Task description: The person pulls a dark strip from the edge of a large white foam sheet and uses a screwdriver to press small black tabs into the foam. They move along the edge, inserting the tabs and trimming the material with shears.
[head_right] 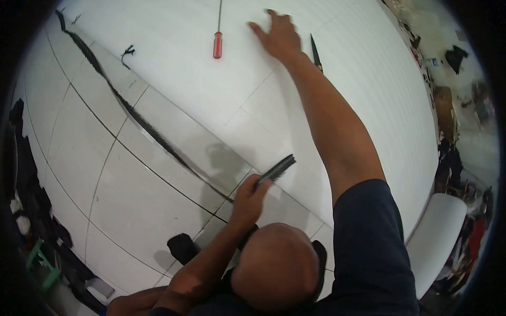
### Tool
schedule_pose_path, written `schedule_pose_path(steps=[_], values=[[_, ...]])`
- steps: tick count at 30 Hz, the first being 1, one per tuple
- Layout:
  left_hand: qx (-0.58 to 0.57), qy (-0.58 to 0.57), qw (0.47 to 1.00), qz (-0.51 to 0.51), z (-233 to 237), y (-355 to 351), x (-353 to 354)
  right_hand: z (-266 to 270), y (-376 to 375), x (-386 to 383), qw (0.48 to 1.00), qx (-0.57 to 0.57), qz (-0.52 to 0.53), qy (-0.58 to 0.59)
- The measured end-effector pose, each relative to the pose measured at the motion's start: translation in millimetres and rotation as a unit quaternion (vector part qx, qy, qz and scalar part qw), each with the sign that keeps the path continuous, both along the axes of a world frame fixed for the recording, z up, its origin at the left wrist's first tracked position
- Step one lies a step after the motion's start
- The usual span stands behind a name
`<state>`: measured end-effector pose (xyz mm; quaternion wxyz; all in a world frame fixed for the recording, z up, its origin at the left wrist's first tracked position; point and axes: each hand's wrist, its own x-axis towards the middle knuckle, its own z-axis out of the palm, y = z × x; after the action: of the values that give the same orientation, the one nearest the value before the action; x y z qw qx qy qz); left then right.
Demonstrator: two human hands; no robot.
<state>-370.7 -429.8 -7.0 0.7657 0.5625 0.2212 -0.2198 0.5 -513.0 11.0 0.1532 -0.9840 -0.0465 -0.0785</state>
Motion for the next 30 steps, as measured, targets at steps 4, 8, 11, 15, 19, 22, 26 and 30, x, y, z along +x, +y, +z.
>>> schedule_pose_path(steps=[4, 8, 11, 15, 19, 22, 26, 30], values=[[0.03, -0.087, 0.99, -0.103, 22.0, -0.9, 10.7, 5.7, 81.9, -36.5, 0.989, -0.028, 0.128, 0.065], [0.1, -0.23, 0.962, -0.113, -8.4, -1.2, 5.6, -18.7, 96.1, -62.6, 0.976, -0.165, 0.145, -0.007], [0.116, -0.124, 0.967, -0.189, -0.1, 3.7, 17.5, 0.3, 59.5, -80.7, 0.99, -0.101, 0.096, 0.02], [0.142, -0.2, 0.943, -0.222, 28.6, 2.6, 23.5, 47.3, -16.6, -126.7, 0.993, -0.007, -0.037, 0.11], [0.042, -0.208, 0.955, -0.205, 42.5, -9.3, 28.8, 91.1, -89.6, -200.9, 0.944, 0.197, -0.119, 0.235], [-0.042, -0.138, 0.962, -0.231, 42.6, -12.8, 43.6, 113.6, -115.3, -265.6, 0.899, 0.291, -0.087, 0.314], [-0.126, -0.071, 0.952, -0.271, 49.1, -10.7, 54.0, 131.0, -114.9, -311.3, 0.835, 0.326, -0.036, 0.442], [-0.027, -0.14, 0.955, -0.258, 34.3, -9.1, 52.8, 102.3, -114.9, -328.2, 0.832, 0.379, -0.067, 0.399]])
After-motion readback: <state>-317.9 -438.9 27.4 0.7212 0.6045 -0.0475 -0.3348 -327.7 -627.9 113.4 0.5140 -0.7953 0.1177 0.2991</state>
